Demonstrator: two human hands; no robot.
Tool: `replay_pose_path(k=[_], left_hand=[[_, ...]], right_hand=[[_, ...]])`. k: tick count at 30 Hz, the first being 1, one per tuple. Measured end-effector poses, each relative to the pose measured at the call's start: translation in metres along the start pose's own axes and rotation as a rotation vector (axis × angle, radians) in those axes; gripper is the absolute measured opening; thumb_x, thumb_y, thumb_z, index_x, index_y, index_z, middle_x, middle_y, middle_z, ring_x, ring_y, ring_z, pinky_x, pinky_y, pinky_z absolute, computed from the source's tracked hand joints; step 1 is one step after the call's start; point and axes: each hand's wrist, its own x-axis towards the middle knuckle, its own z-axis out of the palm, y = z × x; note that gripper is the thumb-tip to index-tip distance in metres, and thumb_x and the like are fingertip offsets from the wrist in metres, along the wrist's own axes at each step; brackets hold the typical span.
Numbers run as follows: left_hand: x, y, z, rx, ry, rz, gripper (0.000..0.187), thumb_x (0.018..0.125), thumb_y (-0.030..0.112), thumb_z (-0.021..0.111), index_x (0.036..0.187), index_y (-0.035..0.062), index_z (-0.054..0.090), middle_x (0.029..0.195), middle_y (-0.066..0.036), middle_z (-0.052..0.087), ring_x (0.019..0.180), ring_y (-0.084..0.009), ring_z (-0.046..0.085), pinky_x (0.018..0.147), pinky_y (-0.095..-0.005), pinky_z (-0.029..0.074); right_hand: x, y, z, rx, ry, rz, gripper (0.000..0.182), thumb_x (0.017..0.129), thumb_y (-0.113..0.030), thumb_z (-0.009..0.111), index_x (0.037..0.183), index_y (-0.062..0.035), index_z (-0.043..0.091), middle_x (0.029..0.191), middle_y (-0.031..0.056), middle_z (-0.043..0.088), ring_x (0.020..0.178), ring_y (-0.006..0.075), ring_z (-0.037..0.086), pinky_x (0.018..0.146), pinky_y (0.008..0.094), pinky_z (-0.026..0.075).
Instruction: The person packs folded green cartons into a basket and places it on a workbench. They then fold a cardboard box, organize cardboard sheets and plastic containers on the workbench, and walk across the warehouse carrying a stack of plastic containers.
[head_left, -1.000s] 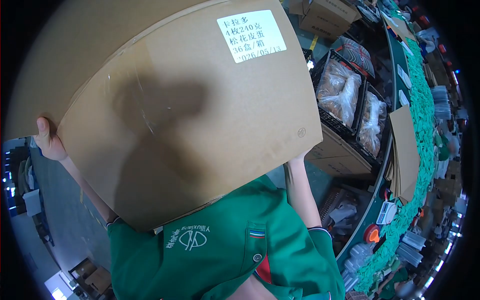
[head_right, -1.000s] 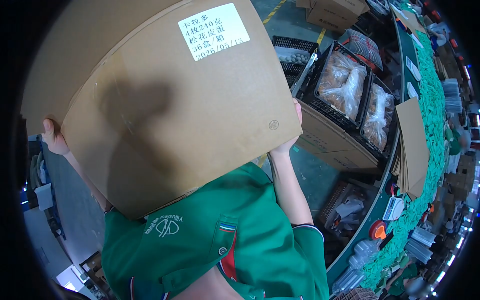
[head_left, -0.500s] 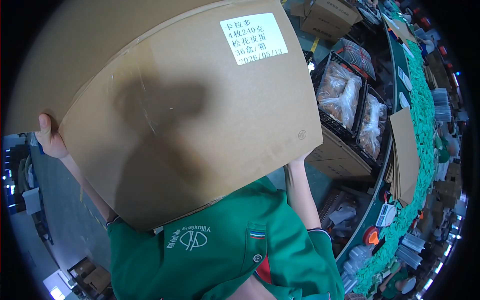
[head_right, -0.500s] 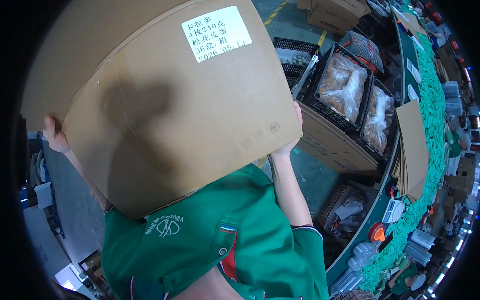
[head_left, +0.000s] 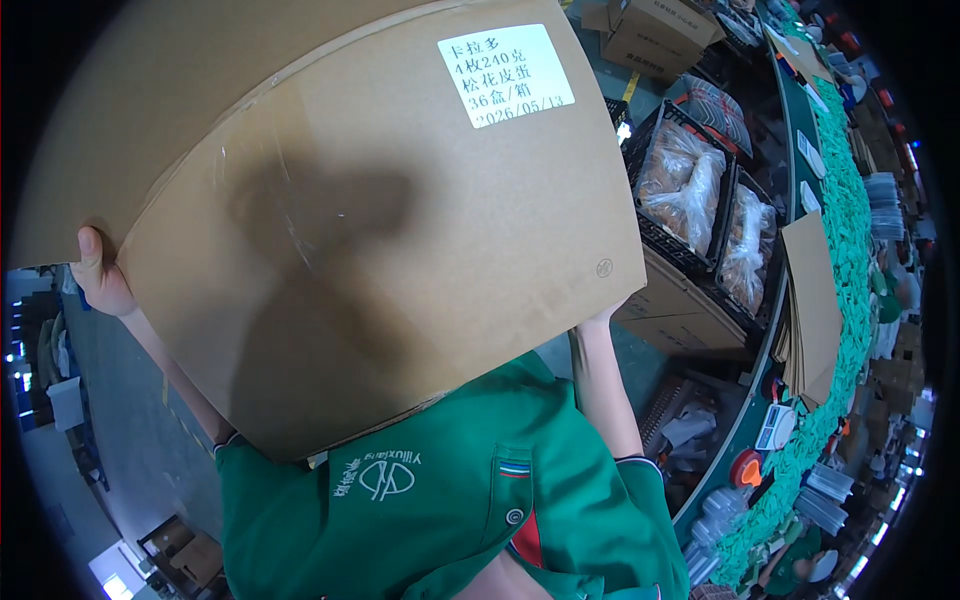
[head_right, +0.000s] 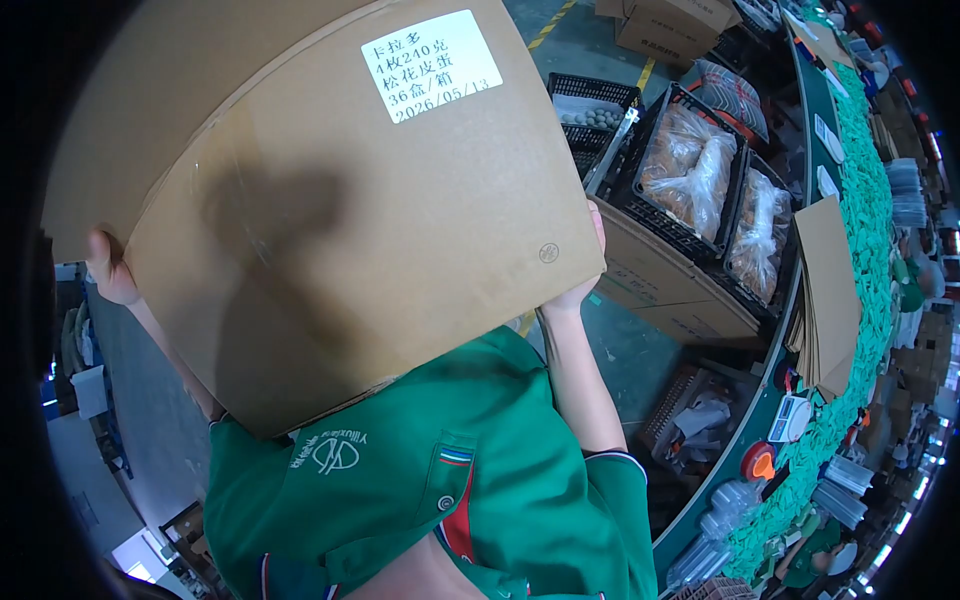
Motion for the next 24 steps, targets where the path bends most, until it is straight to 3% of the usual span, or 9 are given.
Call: replay_pose_path(k=[4, 9, 12, 13, 18, 19, 21, 22, 24], left_hand=[[0.006, -0.007, -0.021, -0.076, -0.071, -0.047, 0.033, 0.087, 0.014, 0.052, 0.114, -0.0047, 0.048, 0.115, -0.013, 0.052, 0.105, -0.0202, 0.049, 0.092, -0.0321, 0.034], [-0.006, -0.003, -0.019, 0.210, -0.071, -0.129, 0.042, 0.085, 0.014, 0.056, 0.120, -0.0063, 0.042, 0.119, -0.014, 0.049, 0.106, -0.0209, 0.049, 0.093, -0.0318, 0.035], [-0.030, -0.010, -0.016, 0.182, 0.008, -0.266, 0.046, 0.085, 0.013, 0.056, 0.122, -0.0068, 0.039, 0.120, -0.014, 0.047, 0.106, -0.0215, 0.048, 0.092, -0.0323, 0.036], [-0.040, -0.011, -0.018, 0.161, 0.047, -0.330, 0.046, 0.085, 0.012, 0.056, 0.123, -0.0070, 0.038, 0.121, -0.014, 0.047, 0.107, -0.0217, 0.048, 0.092, -0.0325, 0.037], [-0.074, 0.002, -0.048, 0.299, 0.113, -0.424, 0.046, 0.085, 0.012, 0.056, 0.123, -0.0069, 0.039, 0.119, -0.015, 0.048, 0.103, -0.0214, 0.050, 0.088, -0.0311, 0.041], [-0.076, 0.006, -0.053, 0.365, 0.116, -0.413, 0.045, 0.085, 0.013, 0.057, 0.122, -0.0069, 0.040, 0.117, -0.015, 0.049, 0.101, -0.0210, 0.051, 0.087, -0.0308, 0.041], [-0.079, 0.011, -0.065, 0.496, 0.129, -0.383, 0.043, 0.084, 0.014, 0.058, 0.119, -0.0069, 0.044, 0.113, -0.014, 0.052, 0.098, -0.0203, 0.052, 0.086, -0.0301, 0.042], [-0.080, 0.013, -0.075, 0.555, 0.140, -0.395, 0.041, 0.084, 0.015, 0.058, 0.117, -0.0068, 0.046, 0.111, -0.014, 0.054, 0.096, -0.0201, 0.053, 0.085, -0.0301, 0.042], [-0.080, 0.011, -0.092, 0.668, 0.152, -0.424, 0.039, 0.083, 0.016, 0.060, 0.113, -0.0066, 0.050, 0.107, -0.012, 0.056, 0.093, -0.0198, 0.055, 0.082, -0.0299, 0.044]], right_hand=[[-0.005, 0.004, 0.005, -0.103, 0.241, 0.031, 0.036, 0.095, -0.028, 0.025, 0.104, -0.0015, 0.047, 0.102, 0.0072, 0.052, 0.095, 0.0149, 0.050, 0.084, 0.0285, 0.039], [-0.001, 0.004, 0.021, -0.323, 0.109, 0.029, 0.034, 0.094, -0.027, 0.028, 0.100, -0.0024, 0.051, 0.093, 0.0047, 0.055, 0.087, 0.0115, 0.052, 0.080, 0.0254, 0.040], [0.006, 0.011, 0.041, -0.395, 0.267, 0.174, 0.034, 0.093, -0.026, 0.030, 0.097, -0.0023, 0.054, 0.092, 0.0029, 0.056, 0.086, 0.0097, 0.051, 0.080, 0.0238, 0.039], [0.008, 0.023, 0.017, -0.401, 0.099, 0.197, 0.031, 0.092, -0.024, 0.034, 0.106, -0.0029, 0.051, 0.101, 0.0040, 0.056, 0.093, 0.0126, 0.052, 0.083, 0.0252, 0.039], [0.005, 0.061, 0.010, -0.587, 0.033, 0.407, 0.031, 0.092, -0.024, 0.035, 0.090, -0.0023, 0.057, 0.085, 0.0010, 0.054, 0.082, 0.0076, 0.047, 0.077, 0.0220, 0.036], [0.003, 0.079, -0.008, -0.701, -0.053, 0.284, 0.028, 0.091, -0.023, 0.038, 0.088, -0.0027, 0.058, 0.083, 0.0004, 0.054, 0.081, 0.0074, 0.046, 0.076, 0.0217, 0.035], [-0.008, 0.090, -0.036, -0.803, -0.122, 0.436, 0.028, 0.089, -0.026, 0.045, 0.091, -0.0019, 0.059, 0.087, -0.0003, 0.058, 0.082, 0.0090, 0.051, 0.075, 0.0233, 0.039], [-0.015, 0.091, -0.056, -0.814, -0.160, 0.610, 0.029, 0.089, -0.027, 0.045, 0.087, -0.0014, 0.059, 0.081, -0.0016, 0.059, 0.077, 0.0114, 0.052, 0.071, 0.0255, 0.040], [-0.037, 0.092, -0.103, -0.918, -0.142, 0.702, 0.031, 0.085, -0.028, 0.047, 0.081, -0.0003, 0.059, 0.074, 0.0015, 0.060, 0.070, 0.0144, 0.054, 0.066, 0.0274, 0.041]])
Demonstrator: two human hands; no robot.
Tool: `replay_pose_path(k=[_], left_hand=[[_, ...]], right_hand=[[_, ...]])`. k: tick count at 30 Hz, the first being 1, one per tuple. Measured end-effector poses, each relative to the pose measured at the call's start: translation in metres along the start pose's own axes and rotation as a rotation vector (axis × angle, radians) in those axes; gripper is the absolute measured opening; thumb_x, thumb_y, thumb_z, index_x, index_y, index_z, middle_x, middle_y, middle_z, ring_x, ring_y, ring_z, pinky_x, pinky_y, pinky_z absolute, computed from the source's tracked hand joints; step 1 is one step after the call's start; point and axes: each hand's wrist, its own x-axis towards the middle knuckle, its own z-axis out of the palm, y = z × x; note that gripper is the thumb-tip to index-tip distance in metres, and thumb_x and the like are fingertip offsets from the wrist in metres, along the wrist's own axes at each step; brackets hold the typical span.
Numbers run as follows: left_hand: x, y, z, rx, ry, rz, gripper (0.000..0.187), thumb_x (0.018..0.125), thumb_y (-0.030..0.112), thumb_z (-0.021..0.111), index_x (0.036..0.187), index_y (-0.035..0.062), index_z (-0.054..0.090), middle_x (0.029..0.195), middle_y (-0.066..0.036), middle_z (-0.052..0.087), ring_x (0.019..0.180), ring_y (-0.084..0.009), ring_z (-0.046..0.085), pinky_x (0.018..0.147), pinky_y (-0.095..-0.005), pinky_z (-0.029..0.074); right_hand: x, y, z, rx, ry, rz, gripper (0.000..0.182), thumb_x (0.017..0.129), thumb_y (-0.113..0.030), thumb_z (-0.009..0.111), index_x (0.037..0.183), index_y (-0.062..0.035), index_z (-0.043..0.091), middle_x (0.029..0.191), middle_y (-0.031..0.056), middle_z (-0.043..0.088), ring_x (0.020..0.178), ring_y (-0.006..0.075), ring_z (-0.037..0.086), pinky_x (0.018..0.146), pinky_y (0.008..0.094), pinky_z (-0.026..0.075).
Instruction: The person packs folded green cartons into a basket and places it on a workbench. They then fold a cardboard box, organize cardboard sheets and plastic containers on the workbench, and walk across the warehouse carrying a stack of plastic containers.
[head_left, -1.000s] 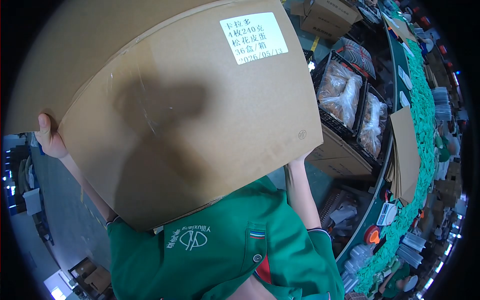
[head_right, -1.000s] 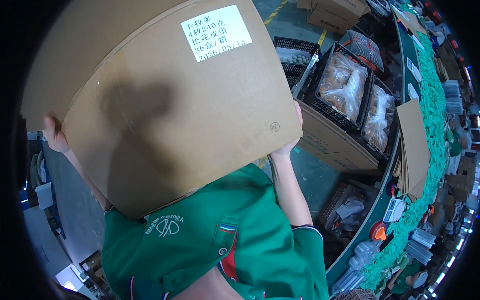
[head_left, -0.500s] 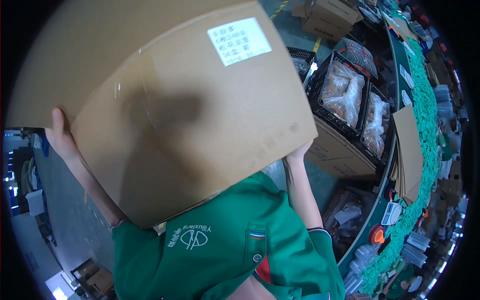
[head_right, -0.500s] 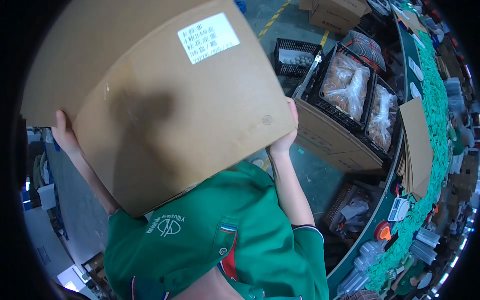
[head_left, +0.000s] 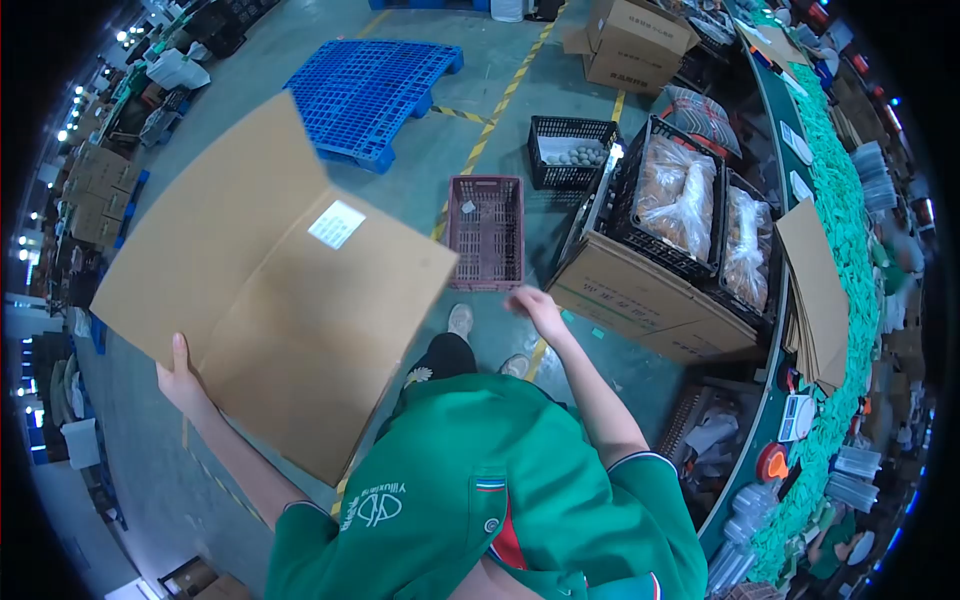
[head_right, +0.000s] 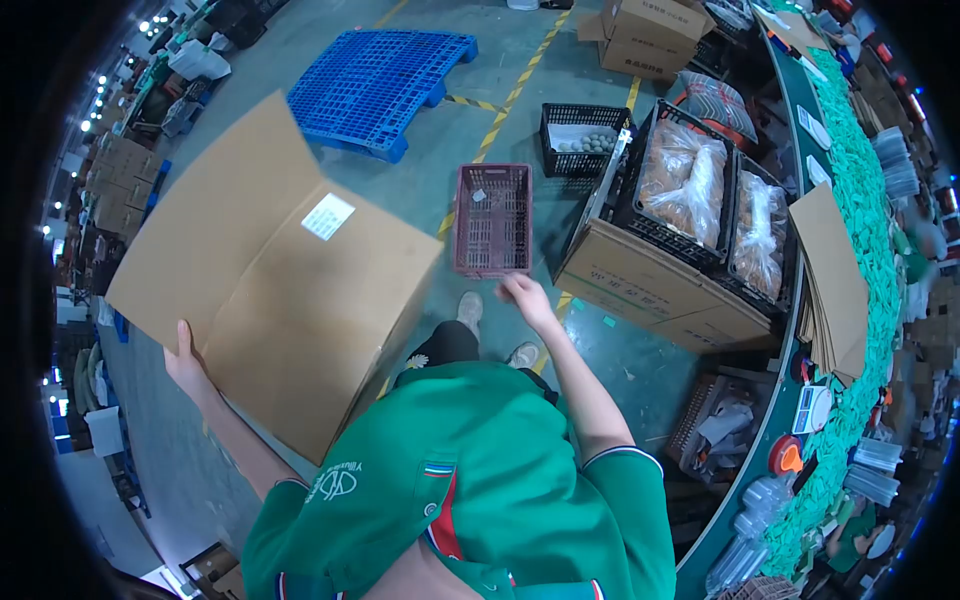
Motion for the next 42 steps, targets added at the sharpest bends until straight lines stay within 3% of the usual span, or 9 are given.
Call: replay_pose_path(k=[2, 6, 8, 13, 19, 23, 31, 36, 42], left_hand=[[0.003, -0.006, -0.003, 0.089, 0.025, -0.080, 0.039, 0.084, 0.017, 0.059, 0.114, -0.0059, 0.049, 0.108, -0.013, 0.056, 0.093, -0.0210, 0.055, 0.082, -0.0306, 0.043], [0.027, -0.056, -0.006, 0.462, 0.076, 0.024, 0.038, 0.084, 0.024, 0.059, 0.108, -0.0052, 0.054, 0.102, -0.016, 0.059, 0.087, -0.0241, 0.059, 0.075, -0.0337, 0.047], [0.039, -0.084, 0.000, 0.606, 0.109, 0.140, 0.039, 0.084, 0.026, 0.058, 0.108, -0.0050, 0.053, 0.101, -0.019, 0.060, 0.086, -0.0278, 0.059, 0.074, -0.0353, 0.046], [0.096, -0.172, -0.027, 0.768, 0.129, 0.114, 0.041, 0.084, 0.031, 0.057, 0.103, -0.0055, 0.055, 0.095, -0.020, 0.061, 0.082, -0.0337, 0.058, 0.072, -0.0385, 0.045], [0.150, -0.218, -0.060, 0.675, 0.321, -0.027, 0.042, 0.082, 0.034, 0.059, 0.097, -0.0059, 0.059, 0.093, -0.019, 0.062, 0.081, -0.0324, 0.059, 0.069, -0.0386, 0.046], [0.179, -0.229, -0.056, 0.547, 0.362, -0.069, 0.040, 0.083, 0.030, 0.059, 0.099, -0.0066, 0.058, 0.098, -0.018, 0.061, 0.084, -0.0297, 0.059, 0.071, -0.0364, 0.046], [0.202, -0.229, -0.038, 0.356, 0.384, -0.146, 0.039, 0.084, 0.027, 0.059, 0.103, -0.0065, 0.057, 0.104, -0.016, 0.060, 0.089, -0.0260, 0.058, 0.075, -0.0349, 0.045], [0.210, -0.248, -0.057, 0.335, 0.362, -0.131, 0.040, 0.083, 0.027, 0.060, 0.103, -0.0065, 0.057, 0.103, -0.014, 0.061, 0.087, -0.0241, 0.058, 0.073, -0.0340, 0.046], [0.212, -0.241, -0.055, 0.204, 0.284, -0.102, 0.033, 0.084, 0.022, 0.059, 0.100, -0.0070, 0.057, 0.101, -0.015, 0.061, 0.086, -0.0240, 0.058, 0.074, -0.0327, 0.046]], right_hand=[[-0.021, 0.064, -0.029, -0.332, 0.136, 0.148, 0.030, 0.083, -0.025, 0.046, 0.082, 0.0005, 0.061, 0.075, 0.0056, 0.062, 0.070, 0.0126, 0.055, 0.065, 0.0261, 0.042], [-0.107, 0.165, -0.065, -0.294, 0.420, 0.519, 0.024, 0.078, -0.021, 0.044, 0.078, -0.0022, 0.060, 0.068, 0.0095, 0.062, 0.059, 0.0167, 0.057, 0.056, 0.0300, 0.045], [-0.150, 0.188, -0.066, -0.565, 0.297, 0.544, 0.021, 0.078, -0.017, 0.044, 0.072, -0.0021, 0.057, 0.069, 0.0091, 0.061, 0.054, 0.0175, 0.056, 0.051, 0.0309, 0.045], [-0.163, 0.216, 0.004, -0.075, 0.491, 0.983, 0.019, 0.074, -0.020, 0.051, 0.070, -0.0034, 0.060, 0.061, 0.0087, 0.060, 0.053, 0.0193, 0.057, 0.047, 0.0320, 0.044], [-0.077, 0.158, 0.109, -0.209, 0.308, 0.637, 0.023, 0.075, -0.024, 0.056, 0.076, -0.0017, 0.058, 0.063, 0.0071, 0.059, 0.051, 0.0182, 0.056, 0.046, 0.0302, 0.046], [-0.070, 0.142, 0.136, -0.038, 0.426, 0.738, 0.023, 0.077, -0.025, 0.054, 0.079, -0.0027, 0.059, 0.064, 0.0057, 0.058, 0.050, 0.0164, 0.055, 0.046, 0.0283, 0.045], [-0.035, 0.122, 0.175, -0.358, 0.300, 0.866, 0.024, 0.075, -0.025, 0.057, 0.078, -0.0016, 0.062, 0.065, 0.0052, 0.059, 0.047, 0.0140, 0.053, 0.042, 0.0283, 0.042], [0.021, 0.139, 0.191, -0.354, 0.317, 0.667, 0.035, 0.074, -0.027, 0.060, 0.094, 0.0017, 0.062, 0.084, 0.0126, 0.064, 0.071, 0.0209, 0.060, 0.066, 0.0329, 0.047], [0.079, 0.101, 0.204, -0.634, 0.062, 0.558, 0.041, 0.075, -0.031, 0.059, 0.098, 0.0027, 0.060, 0.092, 0.0166, 0.064, 0.084, 0.0230, 0.060, 0.074, 0.0350, 0.045]])
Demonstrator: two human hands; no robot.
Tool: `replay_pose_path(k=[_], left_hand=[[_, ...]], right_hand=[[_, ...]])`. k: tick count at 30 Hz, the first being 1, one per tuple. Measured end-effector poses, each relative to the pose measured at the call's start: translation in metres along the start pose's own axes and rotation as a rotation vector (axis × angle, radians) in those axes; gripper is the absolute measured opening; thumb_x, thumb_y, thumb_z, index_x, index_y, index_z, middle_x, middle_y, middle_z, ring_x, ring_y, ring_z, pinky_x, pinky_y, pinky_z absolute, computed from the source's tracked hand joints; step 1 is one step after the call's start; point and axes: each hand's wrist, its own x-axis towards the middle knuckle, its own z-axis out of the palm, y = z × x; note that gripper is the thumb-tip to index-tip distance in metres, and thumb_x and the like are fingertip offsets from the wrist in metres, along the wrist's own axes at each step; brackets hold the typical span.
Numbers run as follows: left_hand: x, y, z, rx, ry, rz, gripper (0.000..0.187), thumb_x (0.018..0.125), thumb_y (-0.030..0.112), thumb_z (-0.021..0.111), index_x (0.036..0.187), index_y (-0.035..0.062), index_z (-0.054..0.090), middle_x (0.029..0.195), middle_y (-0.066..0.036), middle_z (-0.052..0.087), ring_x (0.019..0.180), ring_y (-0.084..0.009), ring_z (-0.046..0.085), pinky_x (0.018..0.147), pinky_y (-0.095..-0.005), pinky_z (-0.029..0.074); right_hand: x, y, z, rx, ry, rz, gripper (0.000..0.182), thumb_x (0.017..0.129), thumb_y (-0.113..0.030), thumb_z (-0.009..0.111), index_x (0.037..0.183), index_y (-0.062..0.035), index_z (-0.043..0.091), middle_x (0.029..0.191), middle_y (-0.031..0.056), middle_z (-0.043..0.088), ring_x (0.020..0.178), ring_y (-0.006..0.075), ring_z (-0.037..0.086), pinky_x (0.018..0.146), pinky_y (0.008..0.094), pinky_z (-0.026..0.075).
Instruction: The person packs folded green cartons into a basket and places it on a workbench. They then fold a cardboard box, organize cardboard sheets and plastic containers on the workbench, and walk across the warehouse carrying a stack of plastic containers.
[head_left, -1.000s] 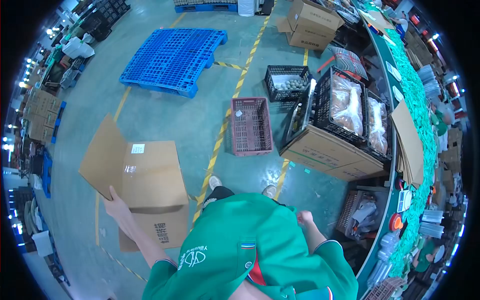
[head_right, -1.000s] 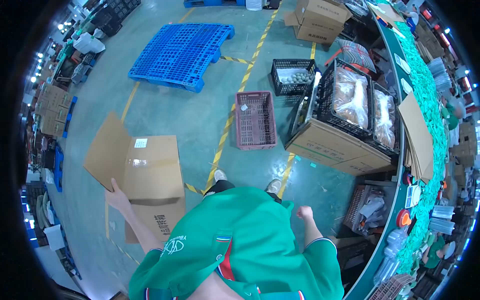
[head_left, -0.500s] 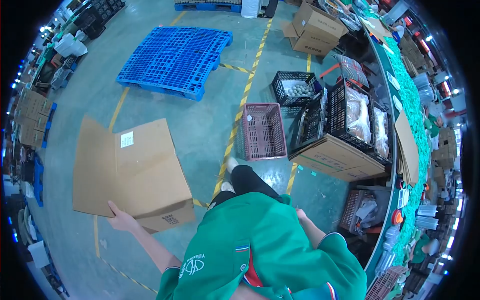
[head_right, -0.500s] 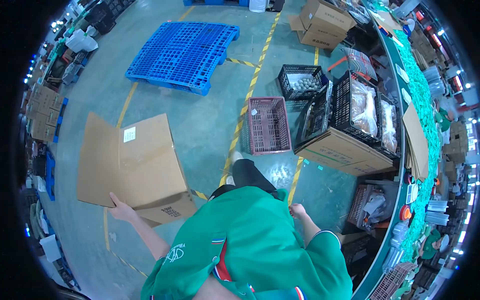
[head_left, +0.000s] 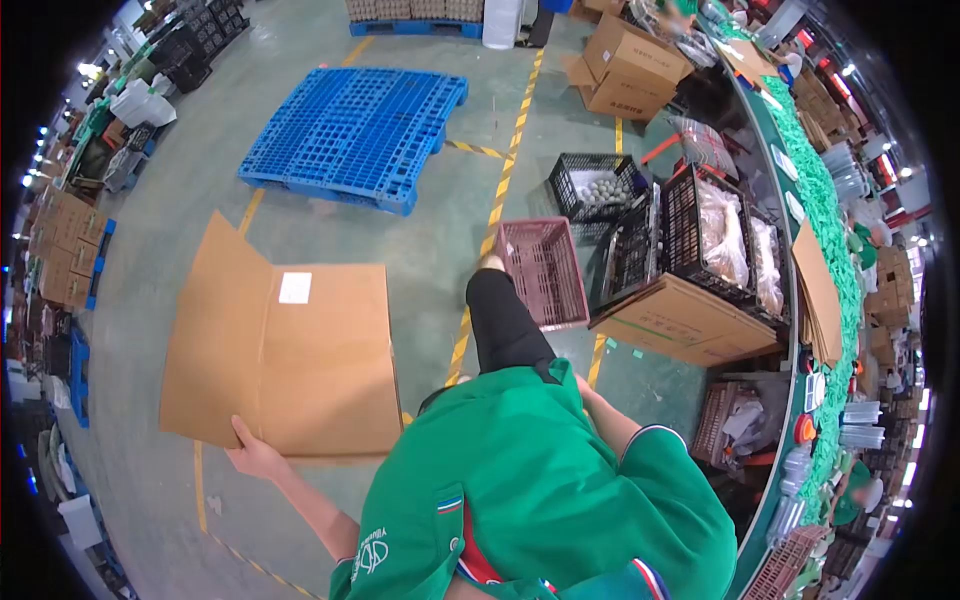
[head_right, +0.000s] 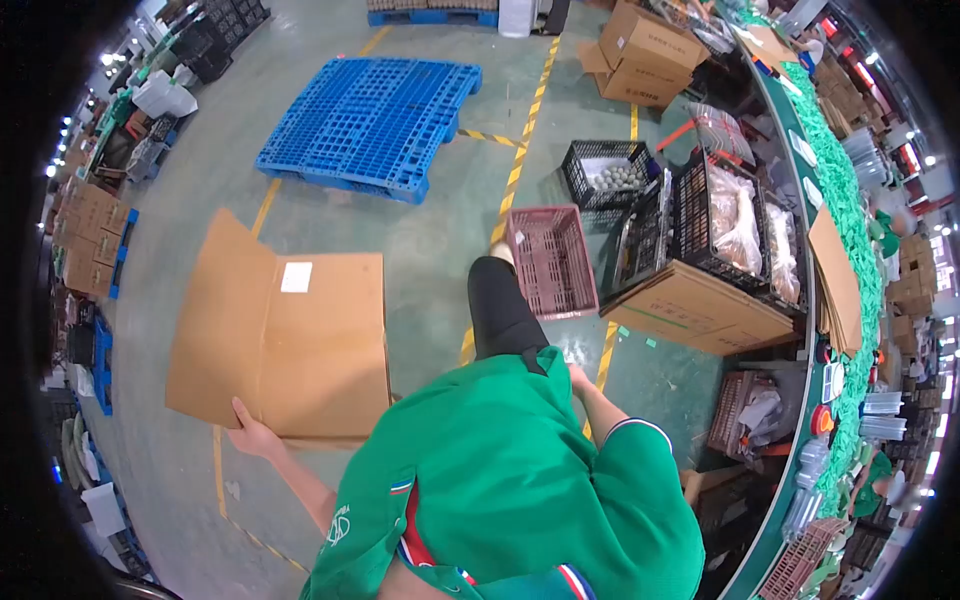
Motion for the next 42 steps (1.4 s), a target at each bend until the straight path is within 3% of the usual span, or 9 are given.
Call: replay_pose_path(k=[15, 17, 19, 21, 27, 30, 32, 36, 42], left_hand=[[0.016, -0.004, 0.035, 0.245, -0.080, -0.182, 0.036, 0.087, 0.022, 0.053, 0.110, -0.0058, 0.052, 0.107, -0.018, 0.057, 0.089, -0.0293, 0.057, 0.075, -0.0355, 0.046], [0.024, -0.003, 0.050, 0.278, -0.070, -0.137, 0.036, 0.087, 0.022, 0.054, 0.108, -0.0059, 0.053, 0.105, -0.019, 0.058, 0.089, -0.0299, 0.057, 0.075, -0.0359, 0.046], [0.036, -0.006, 0.068, 0.315, -0.049, -0.100, 0.035, 0.086, 0.022, 0.054, 0.107, -0.0061, 0.054, 0.103, -0.019, 0.059, 0.088, -0.0303, 0.057, 0.074, -0.0361, 0.046], [0.050, -0.013, 0.091, 0.355, -0.015, -0.073, 0.035, 0.086, 0.023, 0.054, 0.105, -0.0065, 0.056, 0.101, -0.019, 0.060, 0.086, -0.0304, 0.058, 0.074, -0.0361, 0.046], [0.110, 0.014, 0.189, 0.391, -0.037, 0.017, 0.038, 0.085, 0.027, 0.056, 0.101, -0.0071, 0.057, 0.095, -0.020, 0.061, 0.082, -0.0300, 0.059, 0.070, -0.0365, 0.046], [0.147, 0.041, 0.249, 0.367, -0.061, 0.014, 0.039, 0.084, 0.029, 0.057, 0.099, -0.0075, 0.057, 0.094, -0.020, 0.061, 0.081, -0.0305, 0.059, 0.069, -0.0370, 0.046], [0.168, 0.054, 0.291, 0.280, -0.098, 0.080, 0.040, 0.084, 0.030, 0.057, 0.098, -0.0076, 0.057, 0.094, -0.020, 0.062, 0.081, -0.0304, 0.059, 0.068, -0.0370, 0.046], [0.211, 0.066, 0.372, 0.304, -0.110, 0.005, 0.041, 0.085, 0.029, 0.055, 0.107, -0.0055, 0.055, 0.099, -0.017, 0.062, 0.085, -0.0280, 0.059, 0.074, -0.0356, 0.046], [0.293, 0.066, 0.528, 0.054, -0.079, 0.233, 0.037, 0.085, 0.025, 0.056, 0.103, -0.0076, 0.056, 0.096, -0.018, 0.062, 0.084, -0.0298, 0.059, 0.074, -0.0372, 0.045]], right_hand=[[0.045, -0.061, -0.049, 0.061, 0.122, 0.091, 0.036, 0.072, -0.038, 0.058, 0.087, -0.0052, 0.064, 0.079, 0.0139, 0.064, 0.072, 0.0235, 0.062, 0.067, 0.0330, 0.048], [0.044, -0.062, -0.052, -0.275, -0.012, -0.085, 0.030, 0.075, -0.034, 0.055, 0.077, -0.0056, 0.063, 0.068, 0.0083, 0.063, 0.055, 0.0174, 0.059, 0.052, 0.0304, 0.047], [0.042, -0.077, -0.050, 0.029, -0.104, 0.222, 0.026, 0.079, -0.030, 0.050, 0.070, -0.0065, 0.060, 0.060, 0.0032, 0.060, 0.044, 0.0152, 0.054, 0.040, 0.0297, 0.042], [0.073, -0.056, -0.046, -0.047, -0.276, 0.184, 0.034, 0.081, -0.037, 0.048, 0.086, -0.0071, 0.063, 0.067, 0.0065, 0.061, 0.053, 0.0174, 0.058, 0.051, 0.0305, 0.049], [0.205, -0.085, -0.037, 0.170, -0.319, 0.301, 0.029, 0.081, -0.029, 0.047, 0.079, -0.0034, 0.061, 0.062, 0.0075, 0.059, 0.048, 0.0190, 0.057, 0.045, 0.0331, 0.048], [0.258, -0.160, -0.074, -0.589, 0.164, -1.024, 0.017, 0.073, -0.017, 0.053, 0.078, -0.0023, 0.061, 0.071, 0.0115, 0.062, 0.060, 0.0198, 0.060, 0.058, 0.0304, 0.048], [0.230, -0.270, -0.114, 0.089, 0.033, -0.109, 0.015, 0.071, -0.011, 0.050, 0.079, -0.0025, 0.061, 0.073, 0.0094, 0.063, 0.066, 0.0185, 0.060, 0.062, 0.0304, 0.048], [0.251, -0.324, -0.137, 0.439, 0.013, -0.127, 0.016, 0.069, -0.014, 0.050, 0.075, -0.0038, 0.061, 0.071, 0.0083, 0.062, 0.063, 0.0171, 0.058, 0.061, 0.0314, 0.047], [0.306, -0.243, -0.122, -0.259, 0.129, -0.321, 0.016, 0.069, -0.017, 0.054, 0.078, -0.0074, 0.064, 0.076, 0.0121, 0.063, 0.070, 0.0267, 0.060, 0.064, 0.0346, 0.048]])
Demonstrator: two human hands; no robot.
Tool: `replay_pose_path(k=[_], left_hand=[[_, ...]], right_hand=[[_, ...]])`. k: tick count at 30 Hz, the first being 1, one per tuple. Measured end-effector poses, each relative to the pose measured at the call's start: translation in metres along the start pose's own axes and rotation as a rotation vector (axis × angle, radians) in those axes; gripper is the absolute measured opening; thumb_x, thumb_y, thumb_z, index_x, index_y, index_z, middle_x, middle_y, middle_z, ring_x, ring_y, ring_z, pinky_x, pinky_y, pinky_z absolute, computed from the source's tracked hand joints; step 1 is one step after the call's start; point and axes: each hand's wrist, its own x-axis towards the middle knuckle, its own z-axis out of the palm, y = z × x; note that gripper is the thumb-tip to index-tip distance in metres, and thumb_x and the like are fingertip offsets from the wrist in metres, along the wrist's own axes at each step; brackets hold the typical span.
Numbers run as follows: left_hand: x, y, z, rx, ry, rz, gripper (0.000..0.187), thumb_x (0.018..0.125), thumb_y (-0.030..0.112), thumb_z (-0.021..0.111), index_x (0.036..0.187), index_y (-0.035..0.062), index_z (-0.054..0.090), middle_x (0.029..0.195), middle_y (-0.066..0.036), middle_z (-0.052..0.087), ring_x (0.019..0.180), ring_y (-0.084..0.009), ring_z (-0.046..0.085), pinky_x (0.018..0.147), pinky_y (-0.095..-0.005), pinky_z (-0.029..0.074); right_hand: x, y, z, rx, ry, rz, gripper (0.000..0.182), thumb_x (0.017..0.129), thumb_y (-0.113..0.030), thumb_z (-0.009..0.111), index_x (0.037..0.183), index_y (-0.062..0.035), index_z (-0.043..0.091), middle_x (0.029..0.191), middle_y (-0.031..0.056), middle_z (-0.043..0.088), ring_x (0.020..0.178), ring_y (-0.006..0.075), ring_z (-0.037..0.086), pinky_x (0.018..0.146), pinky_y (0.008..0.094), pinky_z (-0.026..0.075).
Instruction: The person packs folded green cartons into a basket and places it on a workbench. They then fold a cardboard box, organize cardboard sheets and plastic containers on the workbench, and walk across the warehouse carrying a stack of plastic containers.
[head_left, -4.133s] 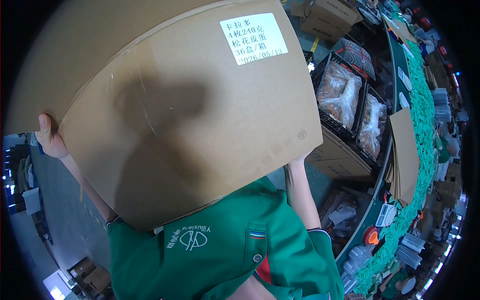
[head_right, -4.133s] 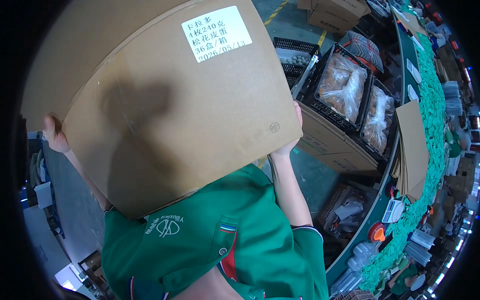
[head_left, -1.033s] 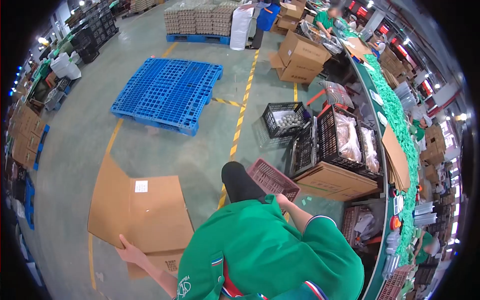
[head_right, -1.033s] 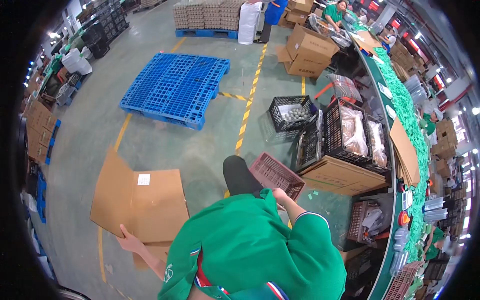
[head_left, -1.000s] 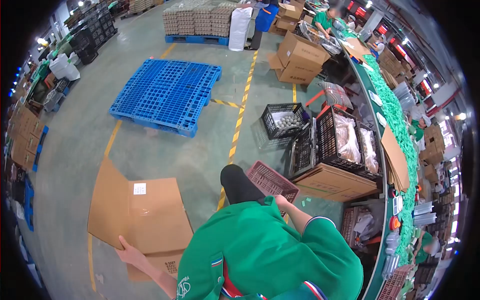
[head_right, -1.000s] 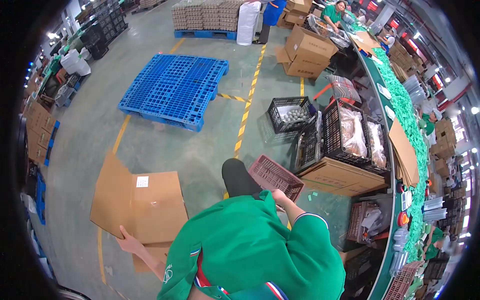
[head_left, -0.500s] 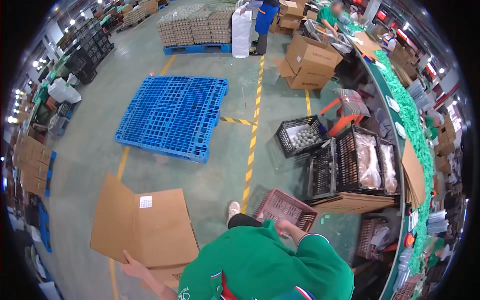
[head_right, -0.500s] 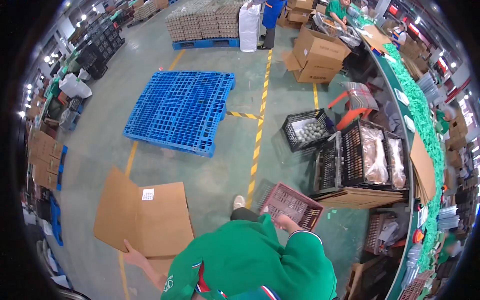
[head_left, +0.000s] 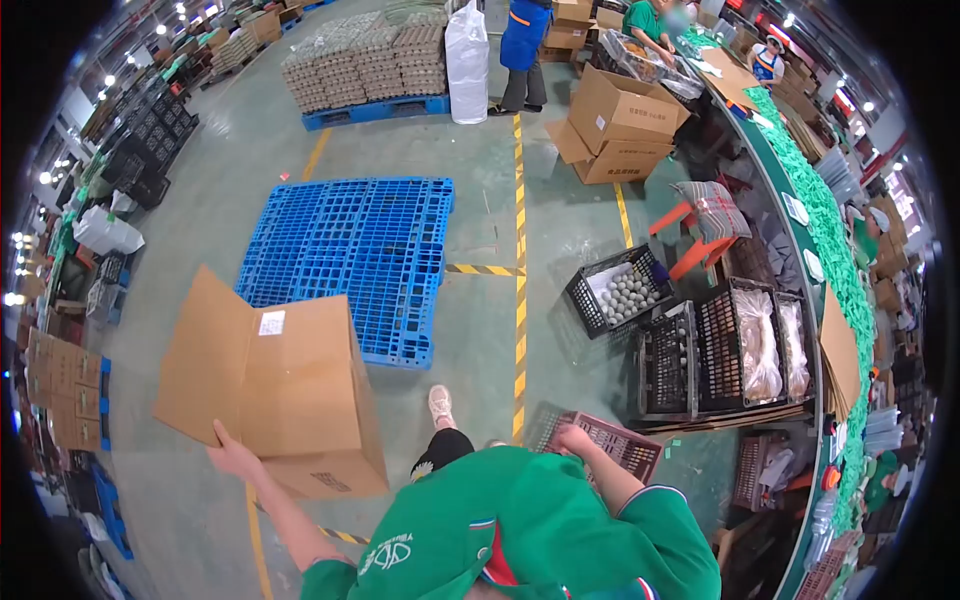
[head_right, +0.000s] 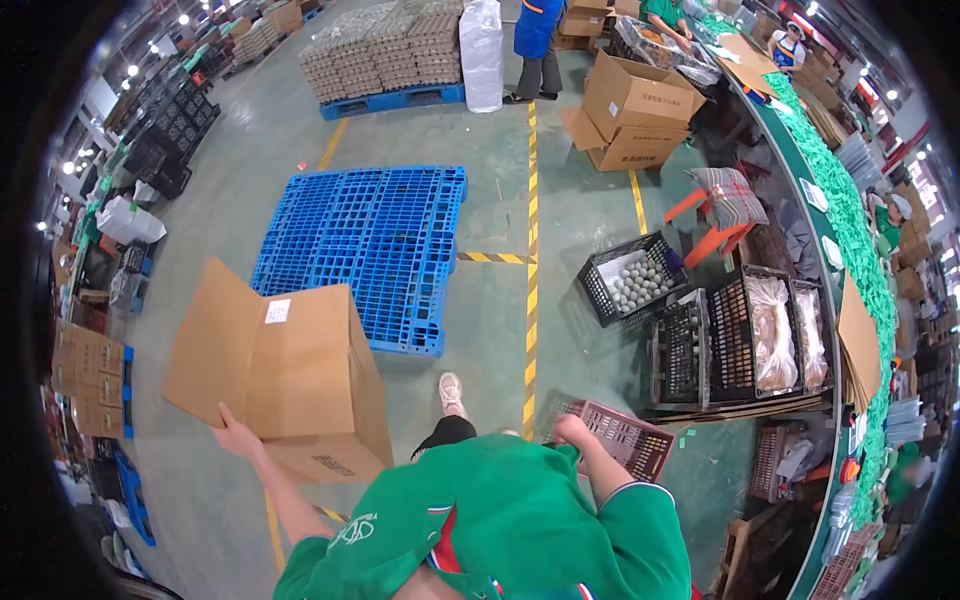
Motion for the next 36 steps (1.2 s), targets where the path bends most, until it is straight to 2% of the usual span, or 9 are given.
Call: replay_pose_path(k=[5, 10, 13, 18, 23, 28, 32, 35, 36], left_hand=[[0.080, -0.001, 0.121, 0.144, 0.015, -0.050, 0.036, 0.085, 0.026, 0.055, 0.103, -0.0061, 0.056, 0.097, -0.020, 0.061, 0.086, -0.0330, 0.058, 0.073, -0.0382, 0.045], [0.104, 0.063, 0.223, 0.331, -0.097, 0.056, 0.041, 0.087, 0.033, 0.049, 0.098, -0.0054, 0.057, 0.094, -0.023, 0.060, 0.086, -0.0373, 0.056, 0.071, -0.0407, 0.044], [0.088, 0.069, 0.291, 0.327, -0.208, 0.091, 0.039, 0.087, 0.030, 0.048, 0.102, -0.0060, 0.055, 0.094, -0.023, 0.060, 0.087, -0.0386, 0.055, 0.071, -0.0420, 0.044], [0.031, -0.006, 0.397, 0.697, -0.597, -0.202, 0.046, 0.085, 0.036, 0.048, 0.099, -0.0071, 0.057, 0.089, -0.021, 0.062, 0.079, -0.0352, 0.060, 0.066, -0.0421, 0.047], [-0.037, -0.033, 0.433, 0.549, -0.529, -0.293, 0.041, 0.081, 0.038, 0.054, 0.095, 0.0010, 0.063, 0.094, -0.019, 0.062, 0.084, -0.0332, 0.060, 0.067, -0.0439, 0.046], [-0.062, 0.010, 0.476, 0.566, -0.700, -0.310, 0.048, 0.081, 0.043, 0.051, 0.087, -0.0021, 0.064, 0.086, -0.020, 0.063, 0.079, -0.0346, 0.060, 0.065, -0.0439, 0.046], [-0.095, 0.042, 0.503, 0.549, -0.890, -0.178, 0.056, 0.083, 0.048, 0.046, 0.075, -0.0047, 0.064, 0.074, -0.024, 0.062, 0.072, -0.0373, 0.060, 0.063, -0.0443, 0.045], [-0.136, -0.030, 0.533, 0.277, -1.000, -0.545, 0.061, 0.083, 0.052, 0.043, 0.071, -0.0045, 0.063, 0.067, -0.024, 0.060, 0.066, -0.0371, 0.060, 0.062, -0.0441, 0.044], [-0.161, -0.083, 0.552, 0.291, -0.999, -0.407, 0.062, 0.084, 0.052, 0.043, 0.070, -0.0047, 0.062, 0.063, -0.022, 0.060, 0.061, -0.0347, 0.059, 0.058, -0.0431, 0.044]], right_hand=[[-0.017, 0.049, 0.039, 0.464, -0.012, 0.813, 0.016, 0.066, -0.018, 0.060, 0.074, -0.0050, 0.064, 0.065, 0.0094, 0.060, 0.056, 0.0203, 0.059, 0.052, 0.0324, 0.047], [-0.027, -0.023, -0.003, 0.243, 0.293, 0.500, 0.017, 0.068, -0.018, 0.058, 0.068, -0.0010, 0.061, 0.067, 0.0094, 0.062, 0.055, 0.0180, 0.057, 0.047, 0.0314, 0.044], [-0.013, -0.086, -0.023, 0.732, 0.536, 0.836, 0.020, 0.070, -0.024, 0.058, 0.071, -0.0052, 0.064, 0.070, 0.0106, 0.063, 0.062, 0.0201, 0.059, 0.057, 0.0342, 0.047], [0.002, -0.058, -0.039, 0.667, 0.364, 0.881, 0.020, 0.070, -0.024, 0.057, 0.071, -0.0059, 0.065, 0.070, 0.0104, 0.063, 0.064, 0.0208, 0.060, 0.059, 0.0337, 0.047], [0.079, 0.008, -0.126, 0.506, 0.258, 0.708, 0.019, 0.069, -0.024, 0.056, 0.070, -0.0066, 0.065, 0.070, 0.0102, 0.064, 0.067, 0.0214, 0.061, 0.060, 0.0332, 0.047], [0.180, 0.081, -0.236, 0.617, 0.358, 0.666, 0.013, 0.070, -0.014, 0.052, 0.070, -0.0051, 0.062, 0.067, 0.0072, 0.062, 0.061, 0.0172, 0.060, 0.055, 0.0296, 0.046], [0.224, 0.030, -0.308, 0.711, 0.481, 0.688, 0.015, 0.068, -0.015, 0.050, 0.069, -0.0036, 0.061, 0.066, 0.0078, 0.062, 0.062, 0.0177, 0.060, 0.058, 0.0312, 0.047], [0.246, 0.013, -0.293, 0.727, 0.435, 0.573, 0.015, 0.070, -0.015, 0.051, 0.070, -0.0035, 0.060, 0.068, 0.0081, 0.063, 0.062, 0.0175, 0.060, 0.059, 0.0316, 0.047], [0.250, 0.010, -0.276, 0.733, 0.338, 0.619, 0.015, 0.070, -0.016, 0.052, 0.073, -0.0055, 0.062, 0.071, 0.0084, 0.063, 0.066, 0.0188, 0.061, 0.063, 0.0322, 0.048]])
